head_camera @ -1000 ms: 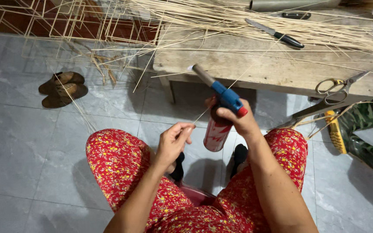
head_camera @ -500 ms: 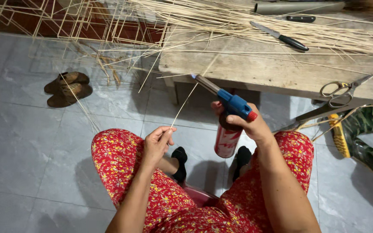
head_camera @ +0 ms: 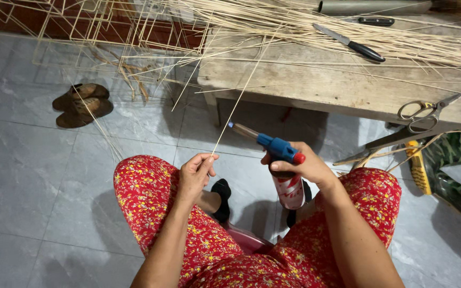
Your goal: The person sits on the floor and uses a handheld blowtorch to heat thin bamboo sticks one by one. They pick up a stick from a pile on a low wooden table, apply the flame along its length, and then place it back down. The process is repeated continuously throughout the clip.
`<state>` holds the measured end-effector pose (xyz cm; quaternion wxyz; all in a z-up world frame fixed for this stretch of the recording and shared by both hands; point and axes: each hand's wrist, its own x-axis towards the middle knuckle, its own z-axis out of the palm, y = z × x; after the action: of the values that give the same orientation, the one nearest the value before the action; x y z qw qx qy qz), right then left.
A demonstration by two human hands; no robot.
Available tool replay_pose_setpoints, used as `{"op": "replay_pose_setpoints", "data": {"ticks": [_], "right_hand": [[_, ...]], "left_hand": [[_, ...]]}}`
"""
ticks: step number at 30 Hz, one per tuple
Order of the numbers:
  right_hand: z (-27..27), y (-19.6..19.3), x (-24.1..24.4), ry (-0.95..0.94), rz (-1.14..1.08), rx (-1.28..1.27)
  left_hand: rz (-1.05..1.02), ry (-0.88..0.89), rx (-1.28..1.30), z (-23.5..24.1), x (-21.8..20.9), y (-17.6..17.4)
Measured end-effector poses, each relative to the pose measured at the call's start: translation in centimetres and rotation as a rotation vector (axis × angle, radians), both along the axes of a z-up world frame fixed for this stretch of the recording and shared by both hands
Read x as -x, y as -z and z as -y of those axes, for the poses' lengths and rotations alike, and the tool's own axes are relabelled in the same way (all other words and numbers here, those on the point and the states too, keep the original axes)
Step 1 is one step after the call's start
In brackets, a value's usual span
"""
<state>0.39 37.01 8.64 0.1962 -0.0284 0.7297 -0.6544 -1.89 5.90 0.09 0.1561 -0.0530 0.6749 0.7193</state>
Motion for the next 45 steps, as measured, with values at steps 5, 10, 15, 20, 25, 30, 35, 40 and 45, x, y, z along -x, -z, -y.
{"op": "replay_pose_setpoints", "data": {"ticks": [5, 10, 15, 20, 25, 30, 35, 40, 45], "right_hand": [[0.1, 0.7, 0.4, 0.035, -0.016, 0.073], [-0.6, 1.7, 1.3, 0.108, -0.013, 0.041], [-0.5, 2.0, 1.8, 0.194, -0.061, 0.113], [-0.2, 1.2, 1.7, 0.204, -0.004, 0.090], [0.3, 0.6, 1.0, 0.042, -0.035, 0.080], [0.4, 0.5, 0.6, 0.014, 0.013, 0.085], [-0.3, 0.8, 1.3, 0.101, -0.035, 0.040], [-0.5, 1.9, 2.3, 0.270, -0.115, 0.152], [-0.6, 2.1, 2.0, 0.240, -0.124, 0.160]], "left_hand": [[-0.010, 0.007, 0.038, 0.1, -0.1, -0.2], [-0.020, 0.010, 0.027, 0.2, -0.1, 0.0], [-0.053, 0.022, 0.052, 0.2, -0.2, -0.2], [-0.025, 0.022, 0.060, 0.1, -0.2, -0.7], [-0.045, 0.026, 0.067, 0.1, -0.3, -0.8], [-0.024, 0.017, 0.043, 0.2, -0.3, -0.6], [-0.033, 0.023, 0.030, 0.2, -0.4, -0.4], [-0.080, 0.039, 0.087, 0.1, -0.5, -0.5], [-0.075, 0.037, 0.045, 0.0, -0.6, -0.7]]}}
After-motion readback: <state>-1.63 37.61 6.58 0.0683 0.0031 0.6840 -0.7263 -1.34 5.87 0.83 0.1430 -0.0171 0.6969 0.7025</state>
